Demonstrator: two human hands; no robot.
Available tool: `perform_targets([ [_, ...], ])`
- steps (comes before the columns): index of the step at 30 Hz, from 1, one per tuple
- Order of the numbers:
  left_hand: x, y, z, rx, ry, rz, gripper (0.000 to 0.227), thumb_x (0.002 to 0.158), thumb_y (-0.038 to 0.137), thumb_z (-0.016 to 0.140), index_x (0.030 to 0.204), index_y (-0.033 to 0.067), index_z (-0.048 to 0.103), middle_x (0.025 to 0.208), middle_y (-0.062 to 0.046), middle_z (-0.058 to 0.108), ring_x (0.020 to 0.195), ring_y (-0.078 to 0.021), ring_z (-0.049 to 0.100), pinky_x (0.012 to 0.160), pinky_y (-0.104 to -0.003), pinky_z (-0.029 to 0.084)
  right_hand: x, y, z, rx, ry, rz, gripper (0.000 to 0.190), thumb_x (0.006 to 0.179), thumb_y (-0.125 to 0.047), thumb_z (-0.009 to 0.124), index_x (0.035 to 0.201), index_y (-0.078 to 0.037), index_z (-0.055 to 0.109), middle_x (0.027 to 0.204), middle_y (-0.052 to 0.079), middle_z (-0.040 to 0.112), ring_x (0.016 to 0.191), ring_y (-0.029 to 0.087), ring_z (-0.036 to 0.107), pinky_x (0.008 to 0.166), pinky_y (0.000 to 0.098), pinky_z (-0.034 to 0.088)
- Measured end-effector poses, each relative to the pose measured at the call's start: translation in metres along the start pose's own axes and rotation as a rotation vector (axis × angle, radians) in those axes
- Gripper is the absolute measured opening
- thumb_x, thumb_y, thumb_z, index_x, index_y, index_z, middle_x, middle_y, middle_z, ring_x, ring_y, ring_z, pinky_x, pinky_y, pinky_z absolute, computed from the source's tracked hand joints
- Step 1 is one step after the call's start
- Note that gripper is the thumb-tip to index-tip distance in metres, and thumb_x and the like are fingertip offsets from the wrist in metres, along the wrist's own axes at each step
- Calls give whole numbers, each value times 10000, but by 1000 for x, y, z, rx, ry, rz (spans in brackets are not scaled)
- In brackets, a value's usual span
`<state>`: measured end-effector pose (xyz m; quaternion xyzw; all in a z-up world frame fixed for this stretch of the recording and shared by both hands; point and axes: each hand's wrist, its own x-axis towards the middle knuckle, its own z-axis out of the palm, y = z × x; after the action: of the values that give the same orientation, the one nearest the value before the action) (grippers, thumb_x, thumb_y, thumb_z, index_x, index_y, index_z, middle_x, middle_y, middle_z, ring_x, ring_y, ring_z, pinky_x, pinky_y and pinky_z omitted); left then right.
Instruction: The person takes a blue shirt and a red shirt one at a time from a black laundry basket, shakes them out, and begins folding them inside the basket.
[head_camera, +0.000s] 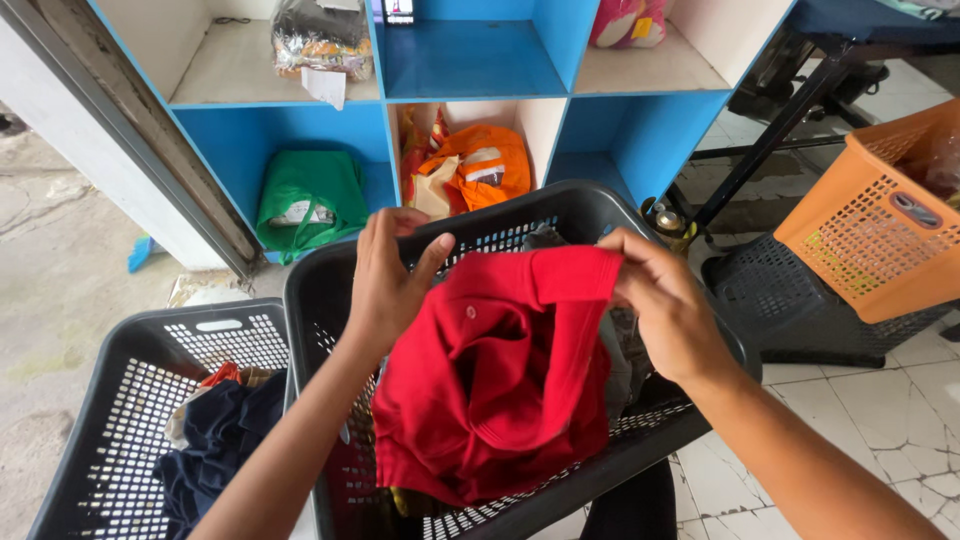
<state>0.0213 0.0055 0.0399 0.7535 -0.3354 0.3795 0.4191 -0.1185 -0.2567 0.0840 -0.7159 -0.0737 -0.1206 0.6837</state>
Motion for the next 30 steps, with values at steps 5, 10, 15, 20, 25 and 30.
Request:
perform_targets([
  [5, -23, 60, -15, 20, -487, -217, 599, 693, 633, 828, 791, 100, 573, 566, -62, 574, 542, -290, 645, 531, -439, 507, 20, -19, 0, 371, 47, 36, 141, 1041, -115, 511, 1064, -33, 623, 1015, 118, 733, 891, 213, 726, 825, 346, 559],
  [10, -29, 69, -5, 246, -655, -208, 445, 853, 570, 759, 917, 147, 636, 711, -65, 671, 664, -329, 690, 568, -473, 525, 27, -27, 8, 446, 89, -31, 148, 1047, -110, 514, 1101, -35, 629, 1079, 107, 726, 927, 218, 725, 858, 356, 568],
  [15, -27, 70, -6, 220, -367, -12, 722, 605, 605, 802, 1031, 52, 617, 938, -168, 708, 848, -357, 699, 644, -471, 532, 30, -21, 5, 483, 128, -28, 155, 1073, -111, 522, 1127, -29, 643, 1094, 93, 723, 930, 206, 706, 843, 340, 543],
  [20, -52, 40, 23, 26, -684, -71, 861, 754, 448, 833, 1361, -84, 531, 867, -182, 694, 849, -389, 695, 759, -489, 514, 36, -18, 3, 456, 131, -3, 166, 1029, -139, 534, 1132, -57, 636, 1137, 105, 715, 971, 224, 723, 891, 353, 571],
  [25, -74, 15, 65, -587, -820, -642, 358, 900, 286, 703, 1045, -37, 757, 932, -144, 773, 899, -310, 715, 800, -429, 560, 48, -20, 16, 63, 92, -24, 432, 1033, -366, 550, 1351, -77, 498, 1464, 122, 536, 1249, 261, 631, 965, 389, 525],
  [30, -37, 34, 30, -1121, -572, -1363, 376, 928, 320, 673, 1079, -17, 739, 968, -146, 795, 840, -238, 765, 798, -386, 620, 4, -27, 33, -677, -262, -556, 903, 899, -516, 702, 1493, -24, 232, 1512, 166, 481, 1372, 319, 504, 1124, 497, 414],
])
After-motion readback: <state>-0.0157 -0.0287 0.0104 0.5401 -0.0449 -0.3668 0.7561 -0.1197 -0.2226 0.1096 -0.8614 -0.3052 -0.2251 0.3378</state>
